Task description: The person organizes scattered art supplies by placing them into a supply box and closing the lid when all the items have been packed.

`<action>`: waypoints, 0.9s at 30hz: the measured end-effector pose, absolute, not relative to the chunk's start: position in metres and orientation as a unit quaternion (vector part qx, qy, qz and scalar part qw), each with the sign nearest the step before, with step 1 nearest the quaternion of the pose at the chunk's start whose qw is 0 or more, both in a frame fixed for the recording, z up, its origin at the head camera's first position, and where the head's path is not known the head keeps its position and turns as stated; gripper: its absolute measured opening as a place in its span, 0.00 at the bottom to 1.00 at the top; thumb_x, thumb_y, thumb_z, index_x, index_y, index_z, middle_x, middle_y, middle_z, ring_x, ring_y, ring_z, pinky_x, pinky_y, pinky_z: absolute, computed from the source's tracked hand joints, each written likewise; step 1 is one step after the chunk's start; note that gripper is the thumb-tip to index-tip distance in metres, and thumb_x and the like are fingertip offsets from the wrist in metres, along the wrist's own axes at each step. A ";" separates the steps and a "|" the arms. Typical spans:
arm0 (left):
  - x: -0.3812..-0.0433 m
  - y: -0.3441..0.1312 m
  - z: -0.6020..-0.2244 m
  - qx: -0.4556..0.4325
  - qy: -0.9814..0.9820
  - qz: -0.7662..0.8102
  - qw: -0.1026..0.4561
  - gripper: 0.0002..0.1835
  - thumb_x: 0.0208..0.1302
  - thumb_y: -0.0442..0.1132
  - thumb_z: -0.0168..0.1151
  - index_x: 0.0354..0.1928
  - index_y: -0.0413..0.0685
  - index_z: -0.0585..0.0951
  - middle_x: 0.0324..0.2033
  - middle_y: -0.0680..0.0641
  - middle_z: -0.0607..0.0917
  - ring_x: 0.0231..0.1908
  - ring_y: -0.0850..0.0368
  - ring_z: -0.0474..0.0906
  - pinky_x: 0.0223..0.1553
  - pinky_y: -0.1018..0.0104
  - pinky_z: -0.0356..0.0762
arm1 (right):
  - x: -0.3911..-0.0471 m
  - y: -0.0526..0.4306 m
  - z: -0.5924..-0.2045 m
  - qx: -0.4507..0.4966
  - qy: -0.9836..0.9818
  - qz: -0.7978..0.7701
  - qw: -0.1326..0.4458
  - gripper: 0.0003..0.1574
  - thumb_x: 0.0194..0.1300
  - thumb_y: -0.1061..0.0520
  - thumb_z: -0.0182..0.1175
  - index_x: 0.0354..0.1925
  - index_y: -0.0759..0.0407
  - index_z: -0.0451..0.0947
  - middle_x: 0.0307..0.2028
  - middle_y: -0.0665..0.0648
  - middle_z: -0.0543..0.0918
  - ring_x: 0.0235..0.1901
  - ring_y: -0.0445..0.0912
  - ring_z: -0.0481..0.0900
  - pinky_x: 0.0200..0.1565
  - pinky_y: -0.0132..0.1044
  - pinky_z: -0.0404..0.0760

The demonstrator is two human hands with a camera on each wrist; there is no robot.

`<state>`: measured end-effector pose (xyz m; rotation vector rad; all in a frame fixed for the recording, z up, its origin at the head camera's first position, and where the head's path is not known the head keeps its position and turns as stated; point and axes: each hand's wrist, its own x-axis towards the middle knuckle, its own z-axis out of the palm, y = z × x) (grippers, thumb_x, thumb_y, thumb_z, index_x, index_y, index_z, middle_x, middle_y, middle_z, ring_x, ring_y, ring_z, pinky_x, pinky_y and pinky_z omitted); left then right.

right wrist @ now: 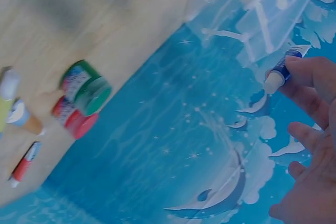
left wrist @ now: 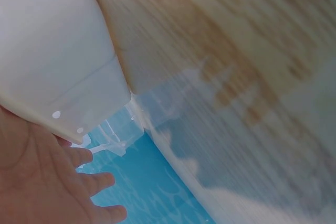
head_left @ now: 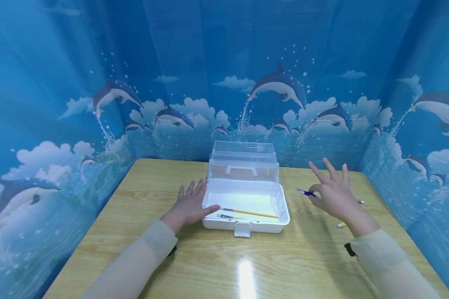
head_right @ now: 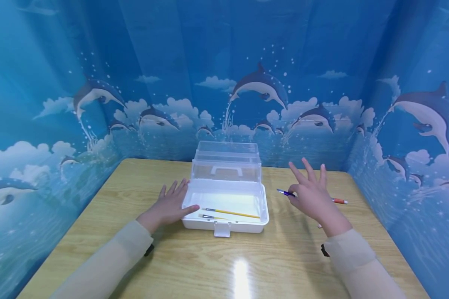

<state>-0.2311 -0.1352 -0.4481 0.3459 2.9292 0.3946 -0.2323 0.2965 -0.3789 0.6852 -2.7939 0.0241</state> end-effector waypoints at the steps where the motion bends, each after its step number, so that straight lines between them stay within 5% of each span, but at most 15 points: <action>1: -0.231 -0.135 -0.448 0.116 0.981 0.132 0.083 0.61 0.56 0.86 0.33 0.80 0.52 0.39 0.79 0.46 0.38 0.78 0.41 0.32 0.72 0.37 0.25 | -0.233 0.294 -0.377 0.237 -0.962 0.009 0.135 0.05 0.55 0.55 0.76 0.33 0.50 0.90 0.77 0.65 0.53 0.76 0.64 0.25 0.63 0.72 0.16; 27: -0.232 -0.136 -0.451 0.114 0.980 0.139 0.080 0.58 0.61 0.81 0.40 0.80 0.52 0.39 0.79 0.47 0.38 0.78 0.41 0.32 0.72 0.38 0.24 | -0.271 0.247 -0.388 0.245 -0.946 0.109 0.185 0.08 0.60 0.53 0.73 0.38 0.53 0.90 0.77 0.64 0.54 0.77 0.65 0.32 0.65 0.73 0.22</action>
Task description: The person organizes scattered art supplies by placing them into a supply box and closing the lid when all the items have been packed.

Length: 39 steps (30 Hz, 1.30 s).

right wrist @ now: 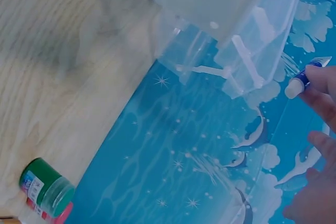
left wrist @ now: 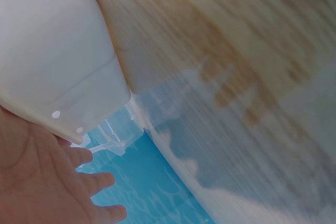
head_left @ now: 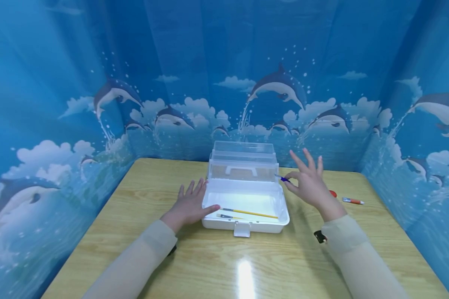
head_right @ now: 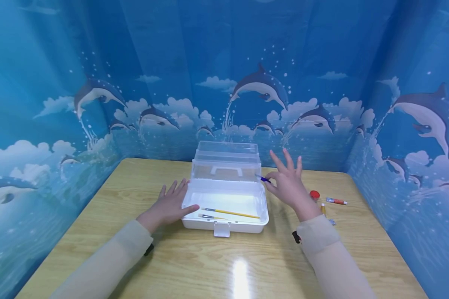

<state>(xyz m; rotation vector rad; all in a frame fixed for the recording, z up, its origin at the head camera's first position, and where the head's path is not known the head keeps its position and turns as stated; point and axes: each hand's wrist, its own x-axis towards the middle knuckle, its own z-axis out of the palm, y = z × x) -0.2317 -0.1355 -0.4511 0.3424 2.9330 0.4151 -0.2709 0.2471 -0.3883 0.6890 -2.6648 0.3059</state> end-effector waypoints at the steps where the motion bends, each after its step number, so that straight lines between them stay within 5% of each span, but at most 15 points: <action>1: -0.231 -0.135 -0.451 0.115 0.980 0.140 0.080 0.58 0.62 0.80 0.41 0.80 0.52 0.39 0.79 0.46 0.38 0.77 0.41 0.32 0.72 0.37 0.24 | -0.272 0.246 -0.389 0.244 -0.946 0.109 0.184 0.08 0.60 0.53 0.73 0.38 0.53 0.90 0.77 0.63 0.54 0.77 0.65 0.32 0.65 0.73 0.22; 19: -0.231 -0.136 -0.449 0.115 0.980 0.138 0.083 0.60 0.59 0.84 0.36 0.80 0.52 0.38 0.79 0.47 0.37 0.77 0.41 0.31 0.72 0.38 0.24 | -0.288 0.225 -0.405 0.268 -0.936 0.148 0.174 0.09 0.61 0.51 0.72 0.38 0.53 0.90 0.77 0.62 0.53 0.77 0.64 0.33 0.68 0.70 0.24; 29: -0.233 -0.135 -0.451 0.116 0.979 0.143 0.084 0.55 0.65 0.77 0.44 0.80 0.52 0.38 0.79 0.46 0.38 0.77 0.41 0.31 0.72 0.37 0.23 | -0.293 0.218 -0.409 0.274 -0.948 0.119 0.114 0.09 0.62 0.49 0.72 0.39 0.50 0.90 0.78 0.61 0.52 0.77 0.64 0.32 0.68 0.69 0.25; 39: -0.233 -0.136 -0.450 0.118 0.980 0.138 0.084 0.61 0.57 0.85 0.35 0.81 0.52 0.39 0.79 0.46 0.39 0.78 0.41 0.32 0.72 0.37 0.24 | -0.293 0.210 -0.391 0.282 -0.956 0.077 0.031 0.07 0.62 0.51 0.72 0.40 0.47 0.90 0.78 0.62 0.53 0.77 0.65 0.33 0.67 0.71 0.25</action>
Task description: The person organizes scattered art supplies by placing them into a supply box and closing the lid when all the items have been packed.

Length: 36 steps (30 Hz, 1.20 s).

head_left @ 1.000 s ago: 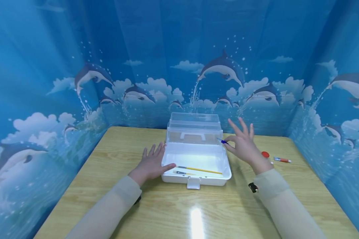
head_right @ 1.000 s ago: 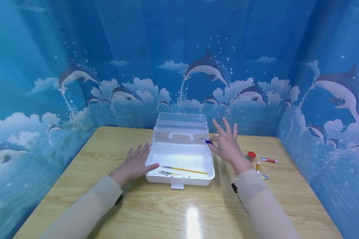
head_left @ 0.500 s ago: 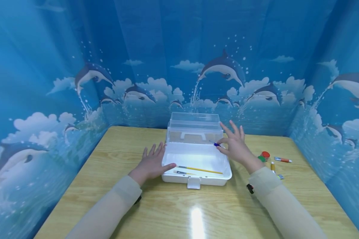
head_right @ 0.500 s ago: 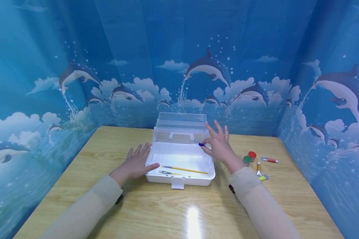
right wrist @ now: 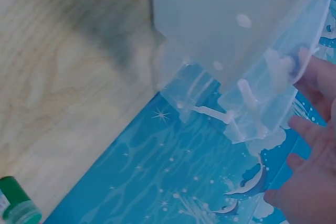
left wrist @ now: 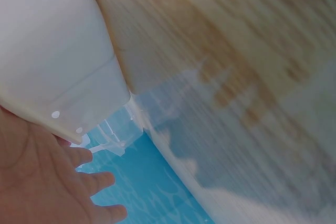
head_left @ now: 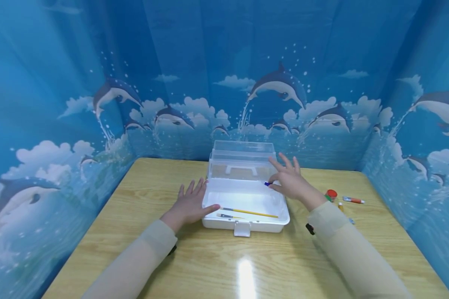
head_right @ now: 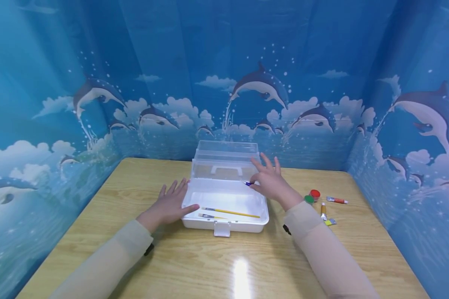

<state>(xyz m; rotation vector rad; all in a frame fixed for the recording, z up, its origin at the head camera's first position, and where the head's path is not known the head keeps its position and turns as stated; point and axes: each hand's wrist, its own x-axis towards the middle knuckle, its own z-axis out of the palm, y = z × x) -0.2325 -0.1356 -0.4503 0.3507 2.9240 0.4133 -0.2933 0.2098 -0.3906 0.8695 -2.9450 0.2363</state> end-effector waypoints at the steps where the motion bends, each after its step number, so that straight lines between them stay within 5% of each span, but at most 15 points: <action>1: -0.232 -0.136 -0.450 0.117 0.980 0.140 0.085 0.61 0.56 0.86 0.35 0.80 0.52 0.39 0.79 0.46 0.39 0.78 0.41 0.32 0.72 0.37 0.24 | -0.294 0.209 -0.389 0.282 -0.956 0.073 0.023 0.07 0.62 0.51 0.72 0.40 0.47 0.90 0.78 0.61 0.53 0.77 0.65 0.32 0.67 0.71 0.25; 15: -0.233 -0.135 -0.452 0.114 0.980 0.144 0.082 0.55 0.64 0.77 0.44 0.81 0.51 0.41 0.79 0.46 0.39 0.77 0.40 0.33 0.72 0.36 0.25 | -0.301 0.201 -0.385 0.264 -0.963 0.053 -0.020 0.05 0.63 0.55 0.71 0.36 0.43 0.89 0.78 0.61 0.51 0.77 0.64 0.29 0.66 0.70 0.21; 25: -0.233 -0.137 -0.451 0.118 0.980 0.136 0.086 0.61 0.56 0.86 0.34 0.80 0.52 0.39 0.79 0.46 0.38 0.78 0.41 0.32 0.72 0.37 0.25 | -0.297 0.202 -0.381 0.261 -0.964 0.052 -0.007 0.06 0.62 0.56 0.71 0.36 0.43 0.90 0.78 0.61 0.53 0.77 0.65 0.32 0.67 0.71 0.23; 36: -0.234 -0.137 -0.453 0.120 0.981 0.132 0.078 0.61 0.56 0.86 0.33 0.81 0.52 0.40 0.79 0.46 0.39 0.78 0.40 0.34 0.72 0.36 0.27 | -0.288 0.205 -0.372 0.276 -0.959 0.059 0.013 0.06 0.62 0.57 0.72 0.35 0.45 0.89 0.78 0.61 0.52 0.77 0.64 0.31 0.67 0.70 0.23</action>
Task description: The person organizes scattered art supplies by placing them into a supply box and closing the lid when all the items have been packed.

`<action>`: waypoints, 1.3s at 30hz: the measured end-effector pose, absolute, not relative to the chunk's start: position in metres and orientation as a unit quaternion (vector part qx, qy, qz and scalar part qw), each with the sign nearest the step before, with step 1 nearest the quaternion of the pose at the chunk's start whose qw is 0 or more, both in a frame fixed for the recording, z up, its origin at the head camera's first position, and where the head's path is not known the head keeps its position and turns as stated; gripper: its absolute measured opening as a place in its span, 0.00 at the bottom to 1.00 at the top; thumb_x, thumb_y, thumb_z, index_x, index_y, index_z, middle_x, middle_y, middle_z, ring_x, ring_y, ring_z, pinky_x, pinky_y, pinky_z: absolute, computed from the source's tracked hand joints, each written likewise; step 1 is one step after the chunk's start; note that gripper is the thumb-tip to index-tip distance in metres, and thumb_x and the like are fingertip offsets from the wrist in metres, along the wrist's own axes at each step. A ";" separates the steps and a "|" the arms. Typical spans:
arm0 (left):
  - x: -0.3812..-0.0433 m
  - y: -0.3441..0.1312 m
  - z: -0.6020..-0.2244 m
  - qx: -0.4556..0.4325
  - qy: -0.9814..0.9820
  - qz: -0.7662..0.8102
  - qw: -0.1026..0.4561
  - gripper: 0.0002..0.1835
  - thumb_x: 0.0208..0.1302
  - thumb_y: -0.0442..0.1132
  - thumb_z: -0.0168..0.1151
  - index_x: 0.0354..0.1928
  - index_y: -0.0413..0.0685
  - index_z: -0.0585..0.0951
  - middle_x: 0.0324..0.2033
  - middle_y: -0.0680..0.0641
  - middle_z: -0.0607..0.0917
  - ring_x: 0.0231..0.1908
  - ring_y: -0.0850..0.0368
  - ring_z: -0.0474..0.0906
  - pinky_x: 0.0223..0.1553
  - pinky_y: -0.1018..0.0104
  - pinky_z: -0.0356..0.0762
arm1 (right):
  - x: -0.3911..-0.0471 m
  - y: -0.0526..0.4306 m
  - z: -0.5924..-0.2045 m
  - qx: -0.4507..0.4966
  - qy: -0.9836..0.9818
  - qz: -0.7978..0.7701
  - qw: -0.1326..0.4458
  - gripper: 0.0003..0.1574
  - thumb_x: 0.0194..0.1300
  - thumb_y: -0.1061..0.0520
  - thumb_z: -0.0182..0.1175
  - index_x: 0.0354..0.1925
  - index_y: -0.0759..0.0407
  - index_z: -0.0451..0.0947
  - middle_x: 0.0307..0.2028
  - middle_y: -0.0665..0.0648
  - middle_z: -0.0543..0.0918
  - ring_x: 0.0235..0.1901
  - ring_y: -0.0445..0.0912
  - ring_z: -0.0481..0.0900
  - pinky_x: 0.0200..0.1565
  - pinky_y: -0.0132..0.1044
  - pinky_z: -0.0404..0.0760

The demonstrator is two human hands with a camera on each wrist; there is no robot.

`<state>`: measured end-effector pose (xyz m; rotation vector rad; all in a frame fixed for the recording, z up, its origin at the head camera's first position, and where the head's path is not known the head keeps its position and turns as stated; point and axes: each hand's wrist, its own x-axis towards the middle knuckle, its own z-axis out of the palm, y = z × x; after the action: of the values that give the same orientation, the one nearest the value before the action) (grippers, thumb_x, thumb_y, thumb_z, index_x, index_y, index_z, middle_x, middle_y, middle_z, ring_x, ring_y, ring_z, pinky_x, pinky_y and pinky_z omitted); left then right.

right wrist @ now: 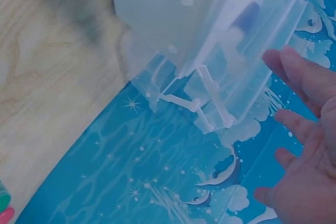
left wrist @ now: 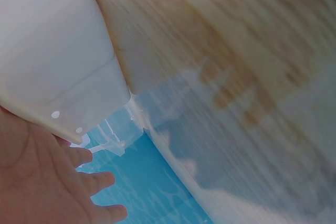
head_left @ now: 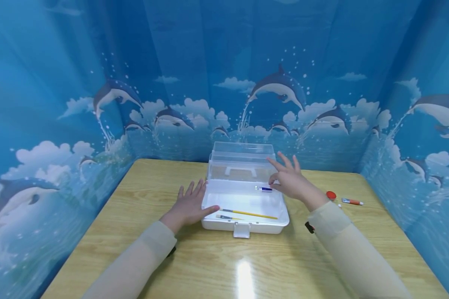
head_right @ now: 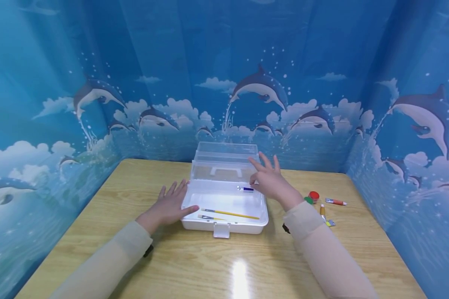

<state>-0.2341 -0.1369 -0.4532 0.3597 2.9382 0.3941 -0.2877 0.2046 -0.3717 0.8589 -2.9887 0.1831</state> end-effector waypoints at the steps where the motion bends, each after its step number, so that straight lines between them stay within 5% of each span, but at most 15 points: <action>1: -0.234 -0.137 -0.453 0.120 0.981 0.132 0.077 0.61 0.56 0.86 0.33 0.81 0.52 0.40 0.79 0.46 0.39 0.78 0.40 0.34 0.72 0.36 0.27 | -0.286 0.205 -0.371 0.276 -0.959 0.059 0.015 0.05 0.62 0.57 0.72 0.35 0.45 0.89 0.78 0.61 0.52 0.77 0.64 0.31 0.67 0.71 0.24; 15: -0.234 -0.136 -0.452 0.118 0.980 0.143 0.077 0.55 0.64 0.77 0.44 0.81 0.52 0.40 0.79 0.45 0.40 0.77 0.39 0.34 0.72 0.36 0.26 | -0.270 0.214 -0.364 0.281 -0.957 0.059 0.037 0.05 0.59 0.56 0.74 0.36 0.47 0.90 0.77 0.62 0.53 0.77 0.64 0.32 0.67 0.71 0.24; 39: -0.233 -0.138 -0.452 0.123 0.980 0.137 0.078 0.61 0.56 0.86 0.34 0.80 0.52 0.39 0.79 0.46 0.39 0.77 0.40 0.34 0.72 0.36 0.28 | -0.253 0.277 -0.352 0.229 -0.969 0.084 0.038 0.05 0.60 0.58 0.72 0.37 0.50 0.89 0.76 0.68 0.54 0.76 0.67 0.31 0.65 0.74 0.25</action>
<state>-0.2335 -0.1379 -0.4520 0.3691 2.9342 0.4099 -0.2534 0.2772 -0.3519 0.7034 -2.9735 0.2570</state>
